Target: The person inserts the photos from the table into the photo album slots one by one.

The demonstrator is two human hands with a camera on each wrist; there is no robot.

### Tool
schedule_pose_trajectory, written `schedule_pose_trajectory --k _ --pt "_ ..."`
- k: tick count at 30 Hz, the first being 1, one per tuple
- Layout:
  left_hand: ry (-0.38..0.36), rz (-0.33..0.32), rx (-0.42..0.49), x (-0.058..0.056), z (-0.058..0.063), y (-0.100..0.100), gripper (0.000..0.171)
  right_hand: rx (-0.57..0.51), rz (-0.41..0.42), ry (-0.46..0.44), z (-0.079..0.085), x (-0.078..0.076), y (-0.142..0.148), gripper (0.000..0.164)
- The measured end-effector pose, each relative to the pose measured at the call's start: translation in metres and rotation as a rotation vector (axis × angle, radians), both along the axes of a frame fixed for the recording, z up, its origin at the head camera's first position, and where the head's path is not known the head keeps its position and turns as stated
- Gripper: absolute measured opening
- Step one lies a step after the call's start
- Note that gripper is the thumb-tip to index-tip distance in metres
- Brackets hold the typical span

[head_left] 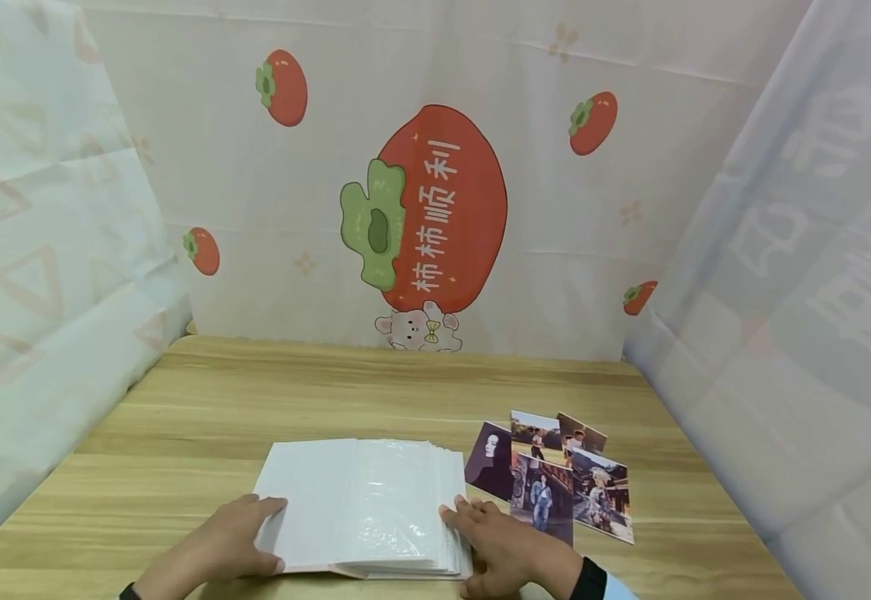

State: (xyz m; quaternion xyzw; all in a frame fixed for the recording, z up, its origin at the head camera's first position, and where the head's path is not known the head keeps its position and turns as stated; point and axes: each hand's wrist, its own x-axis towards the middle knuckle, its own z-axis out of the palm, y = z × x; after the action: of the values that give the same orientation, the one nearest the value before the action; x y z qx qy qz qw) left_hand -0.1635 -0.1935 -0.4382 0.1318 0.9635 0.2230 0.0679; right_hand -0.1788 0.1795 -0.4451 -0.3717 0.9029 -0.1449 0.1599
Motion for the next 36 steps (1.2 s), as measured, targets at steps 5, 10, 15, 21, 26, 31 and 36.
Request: schedule_pose_trajectory --k 5,10,15,21,26,31,36 --pt "-0.055 0.013 -0.013 -0.003 0.001 0.002 0.072 0.009 -0.002 0.003 0.000 0.000 0.000 0.085" --pt "-0.058 0.016 0.001 -0.003 -0.002 0.000 0.073 0.015 0.000 0.013 0.000 0.001 0.000 0.085" --pt "-0.012 -0.025 0.026 -0.003 -0.006 -0.003 0.074 0.023 0.004 0.030 0.000 0.002 -0.001 0.085" --pt "-0.012 -0.082 0.045 -0.005 -0.004 -0.002 0.069 0.037 -0.009 0.048 0.001 0.000 -0.002 0.081" --pt "0.009 -0.066 0.039 -0.003 -0.005 0.000 0.067 -0.028 0.007 0.071 0.002 -0.009 0.004 0.068" --pt "0.022 -0.057 0.043 -0.002 -0.006 0.001 0.067 -0.149 -0.009 0.058 0.007 -0.018 0.013 0.067" --pt "-0.002 -0.029 0.041 -0.001 -0.005 0.001 0.066 -0.203 -0.104 0.092 0.017 -0.028 0.032 0.066"
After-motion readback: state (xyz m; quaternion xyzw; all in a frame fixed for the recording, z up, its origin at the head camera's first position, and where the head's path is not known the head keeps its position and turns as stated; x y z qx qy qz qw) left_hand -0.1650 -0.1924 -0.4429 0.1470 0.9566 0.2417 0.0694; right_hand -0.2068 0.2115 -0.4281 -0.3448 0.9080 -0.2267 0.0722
